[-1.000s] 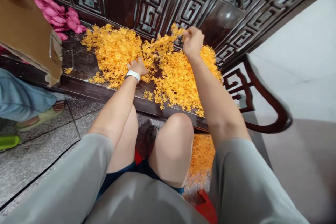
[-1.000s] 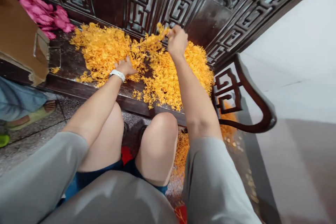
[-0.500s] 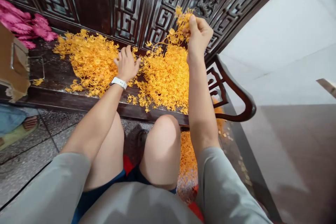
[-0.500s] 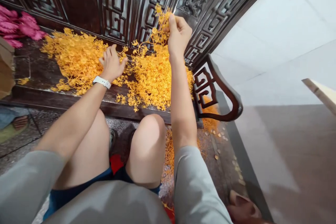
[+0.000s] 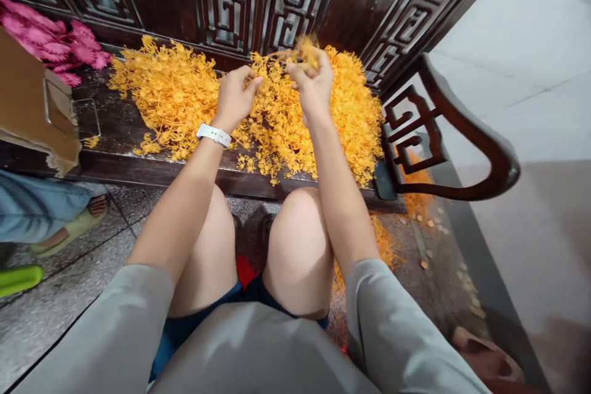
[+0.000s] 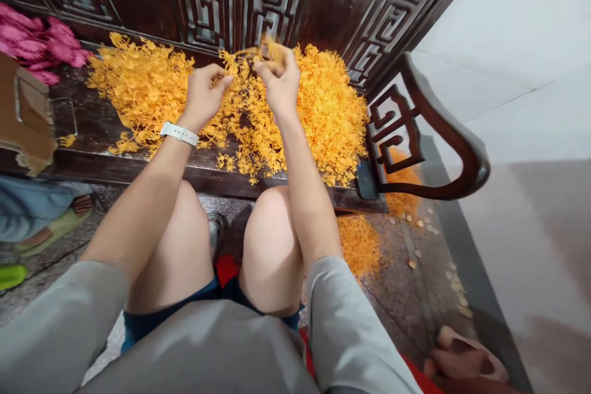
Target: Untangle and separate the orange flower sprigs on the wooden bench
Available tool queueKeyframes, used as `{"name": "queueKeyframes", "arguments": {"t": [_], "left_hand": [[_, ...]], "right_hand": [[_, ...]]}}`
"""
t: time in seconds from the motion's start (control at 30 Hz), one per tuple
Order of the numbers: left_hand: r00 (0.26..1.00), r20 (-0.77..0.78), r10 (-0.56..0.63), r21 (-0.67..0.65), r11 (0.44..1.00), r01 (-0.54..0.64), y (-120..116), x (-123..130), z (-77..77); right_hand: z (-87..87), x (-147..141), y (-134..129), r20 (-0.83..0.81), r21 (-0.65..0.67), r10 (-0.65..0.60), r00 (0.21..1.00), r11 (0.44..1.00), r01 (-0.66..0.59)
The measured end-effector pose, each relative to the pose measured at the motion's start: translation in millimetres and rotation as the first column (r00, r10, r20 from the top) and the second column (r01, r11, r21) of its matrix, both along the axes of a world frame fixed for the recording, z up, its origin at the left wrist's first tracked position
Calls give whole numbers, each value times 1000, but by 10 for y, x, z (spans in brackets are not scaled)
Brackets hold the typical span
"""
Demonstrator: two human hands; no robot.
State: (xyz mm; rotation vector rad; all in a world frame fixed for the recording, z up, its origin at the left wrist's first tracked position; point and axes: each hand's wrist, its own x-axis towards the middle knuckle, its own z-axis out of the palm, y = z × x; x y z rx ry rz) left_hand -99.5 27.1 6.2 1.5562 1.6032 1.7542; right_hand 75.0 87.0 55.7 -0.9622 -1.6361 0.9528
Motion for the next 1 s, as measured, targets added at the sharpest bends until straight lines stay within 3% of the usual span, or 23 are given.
{"name": "queueKeyframes", "arguments": {"t": [0.07, 0.13, 0.27, 0.33, 0.4, 0.77, 0.9, 1.0], "left_hand": [[997, 72, -5, 13, 1000, 5, 10, -47, -11], [989, 146, -36, -3, 999, 37, 0, -47, -1], [979, 175, -106, -41, 993, 115, -8, -2, 26], [985, 139, -103, -34, 994, 109, 5, -5, 33], [991, 107, -78, -27, 996, 82, 18, -34, 35], [994, -107, -6, -5, 1000, 5, 46, -148, -31], [993, -50, 106, 28, 994, -105, 55, -122, 11], [997, 27, 68, 6, 998, -69, -7, -79, 99]], "right_hand": [[-149, 56, 65, -115, -134, -112, 987, 986, 97], [-254, 97, 78, -184, -277, -103, 977, 960, 49], [-339, 8, -61, -154, -405, 214, 965, 877, -259], [-346, -107, -149, -90, -366, 326, 941, 868, -336], [-354, -215, -201, -51, -307, 356, 933, 884, -354], [-514, -273, -38, -154, -257, 155, 976, 947, -191], [-470, -339, -53, -168, -273, 125, 978, 947, -168], [-430, -364, -60, -153, -312, 83, 985, 941, -128]]}}
